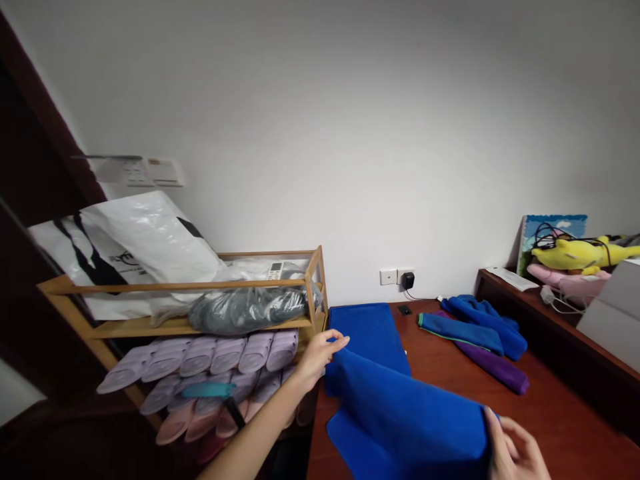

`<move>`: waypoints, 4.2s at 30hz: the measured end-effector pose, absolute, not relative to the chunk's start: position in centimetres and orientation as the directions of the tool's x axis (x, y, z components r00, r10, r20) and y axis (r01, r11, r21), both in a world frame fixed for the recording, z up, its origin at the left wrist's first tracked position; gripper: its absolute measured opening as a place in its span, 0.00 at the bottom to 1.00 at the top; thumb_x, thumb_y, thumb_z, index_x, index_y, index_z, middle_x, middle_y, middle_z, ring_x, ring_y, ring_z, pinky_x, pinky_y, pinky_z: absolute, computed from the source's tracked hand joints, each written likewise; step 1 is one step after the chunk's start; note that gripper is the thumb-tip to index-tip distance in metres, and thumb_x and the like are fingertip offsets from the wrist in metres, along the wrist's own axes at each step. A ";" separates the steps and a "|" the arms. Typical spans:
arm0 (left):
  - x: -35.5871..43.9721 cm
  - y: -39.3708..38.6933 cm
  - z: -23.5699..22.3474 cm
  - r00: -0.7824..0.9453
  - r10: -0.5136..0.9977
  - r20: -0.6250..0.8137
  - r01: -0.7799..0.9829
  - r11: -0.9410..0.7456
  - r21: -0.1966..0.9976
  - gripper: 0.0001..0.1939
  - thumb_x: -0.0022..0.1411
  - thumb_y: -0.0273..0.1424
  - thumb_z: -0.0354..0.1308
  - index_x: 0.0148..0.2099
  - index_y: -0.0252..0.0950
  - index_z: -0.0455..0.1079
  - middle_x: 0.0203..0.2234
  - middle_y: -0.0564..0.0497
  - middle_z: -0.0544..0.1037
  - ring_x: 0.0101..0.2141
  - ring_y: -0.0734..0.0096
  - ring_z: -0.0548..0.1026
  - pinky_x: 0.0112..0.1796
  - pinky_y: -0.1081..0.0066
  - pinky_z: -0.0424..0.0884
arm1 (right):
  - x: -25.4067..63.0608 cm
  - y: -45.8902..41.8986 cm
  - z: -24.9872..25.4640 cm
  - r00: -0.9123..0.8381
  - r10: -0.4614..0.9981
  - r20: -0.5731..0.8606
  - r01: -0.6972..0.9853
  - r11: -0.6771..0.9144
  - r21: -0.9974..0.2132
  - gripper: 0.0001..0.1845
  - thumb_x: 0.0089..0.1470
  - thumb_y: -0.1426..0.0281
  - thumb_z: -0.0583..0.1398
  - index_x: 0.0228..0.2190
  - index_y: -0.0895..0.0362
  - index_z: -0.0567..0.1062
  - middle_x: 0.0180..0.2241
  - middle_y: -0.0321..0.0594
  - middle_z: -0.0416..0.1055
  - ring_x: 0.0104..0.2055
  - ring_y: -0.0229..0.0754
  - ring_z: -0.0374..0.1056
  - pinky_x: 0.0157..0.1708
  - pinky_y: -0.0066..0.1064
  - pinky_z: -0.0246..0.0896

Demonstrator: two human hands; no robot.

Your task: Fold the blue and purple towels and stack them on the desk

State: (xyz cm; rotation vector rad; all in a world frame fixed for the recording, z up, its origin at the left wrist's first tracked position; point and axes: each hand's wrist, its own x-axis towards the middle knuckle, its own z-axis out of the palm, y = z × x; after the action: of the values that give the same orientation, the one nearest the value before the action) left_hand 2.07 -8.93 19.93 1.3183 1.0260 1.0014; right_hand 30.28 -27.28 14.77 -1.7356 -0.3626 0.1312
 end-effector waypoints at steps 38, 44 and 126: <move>-6.9 -24.2 29.8 0.108 0.943 0.315 0.274 -0.333 0.902 0.07 0.51 0.37 0.63 0.27 0.40 0.70 0.18 0.57 0.73 0.20 0.74 0.69 0.22 0.75 0.63 | 33.6 -30.2 23.7 0.452 0.748 0.485 0.622 0.125 -0.773 0.24 0.37 0.47 0.62 0.34 0.46 0.79 0.38 0.36 0.78 0.43 0.52 0.71 0.52 0.44 0.62; -6.8 -21.4 25.1 0.069 0.983 0.173 0.045 -0.176 0.983 0.12 0.48 0.39 0.65 0.30 0.37 0.70 0.13 0.59 0.69 0.15 0.80 0.63 0.17 0.78 0.55 | 32.5 -26.8 21.5 0.419 0.773 0.477 0.565 0.189 -0.803 0.20 0.43 0.53 0.61 0.35 0.51 0.78 0.39 0.40 0.77 0.42 0.47 0.70 0.48 0.38 0.63; -0.5 2.4 -0.9 -0.063 0.965 -0.254 0.699 0.225 0.679 0.15 0.62 0.38 0.55 0.46 0.34 0.68 0.42 0.49 0.73 0.40 0.67 0.73 0.41 0.60 0.72 | 33.4 -2.1 -2.4 0.477 0.828 -0.296 0.586 -0.551 -0.594 0.17 0.55 0.58 0.56 0.39 0.58 0.72 0.41 0.40 0.72 0.40 0.38 0.69 0.42 0.38 0.66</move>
State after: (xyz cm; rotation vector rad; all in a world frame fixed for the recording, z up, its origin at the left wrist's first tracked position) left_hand -0.47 2.42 -0.88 1.5372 1.8262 0.5033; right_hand 33.40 -2.07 -2.37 -2.3142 -1.1791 0.7937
